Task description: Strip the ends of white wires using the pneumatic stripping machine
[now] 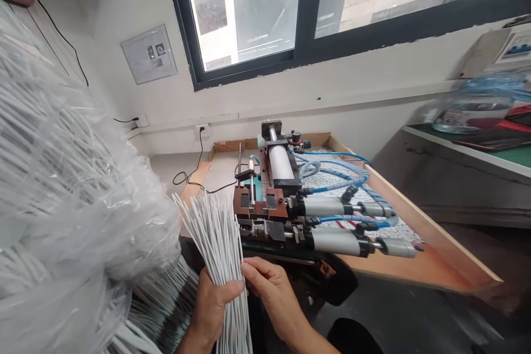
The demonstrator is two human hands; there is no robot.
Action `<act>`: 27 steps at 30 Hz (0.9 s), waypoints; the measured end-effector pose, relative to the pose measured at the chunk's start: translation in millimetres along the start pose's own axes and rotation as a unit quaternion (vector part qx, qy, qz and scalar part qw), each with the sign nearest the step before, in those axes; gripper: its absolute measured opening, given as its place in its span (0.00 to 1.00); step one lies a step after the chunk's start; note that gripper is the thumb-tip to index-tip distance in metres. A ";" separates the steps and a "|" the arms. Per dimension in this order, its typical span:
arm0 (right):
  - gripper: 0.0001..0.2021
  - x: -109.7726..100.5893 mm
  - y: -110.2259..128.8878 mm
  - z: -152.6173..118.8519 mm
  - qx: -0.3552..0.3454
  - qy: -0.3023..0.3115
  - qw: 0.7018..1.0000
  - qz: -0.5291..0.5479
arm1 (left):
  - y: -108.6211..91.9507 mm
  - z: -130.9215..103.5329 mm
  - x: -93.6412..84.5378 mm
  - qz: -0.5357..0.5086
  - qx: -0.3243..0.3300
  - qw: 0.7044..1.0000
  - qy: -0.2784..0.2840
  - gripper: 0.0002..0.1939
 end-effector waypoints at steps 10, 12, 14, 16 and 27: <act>0.12 -25.5 -17.5 5.2 0.055 -0.085 0.988 0.121 | -8.6 16.1 -19.4 0.022 -0.019 0.991 -0.130 0.08; 0.11 -25.5 -20.6 8.2 0.068 -0.087 0.984 0.142 | -10.3 18.5 -20.7 0.035 -0.022 0.990 -0.138 0.09; 0.11 -25.0 -23.2 10.3 0.087 -0.093 0.978 0.168 | -12.2 20.7 -20.5 0.047 -0.020 0.990 -0.134 0.09; 0.11 -23.5 -23.7 12.1 0.102 -0.095 0.971 0.195 | -13.7 21.9 -20.4 0.054 -0.018 0.990 -0.130 0.09; 0.10 -17.5 -27.9 15.1 0.141 -0.100 0.953 0.248 | -18.8 19.0 -8.1 0.051 -0.021 0.990 -0.133 0.10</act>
Point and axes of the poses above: each hand's wrist, its own z-axis towards the middle knuckle, its own x-axis out of the palm, y = z × x, the point moved 9 cm from there along z, towards the middle knuckle, and after that the axes turned 7 degrees about -x, right-handed, at the moved point
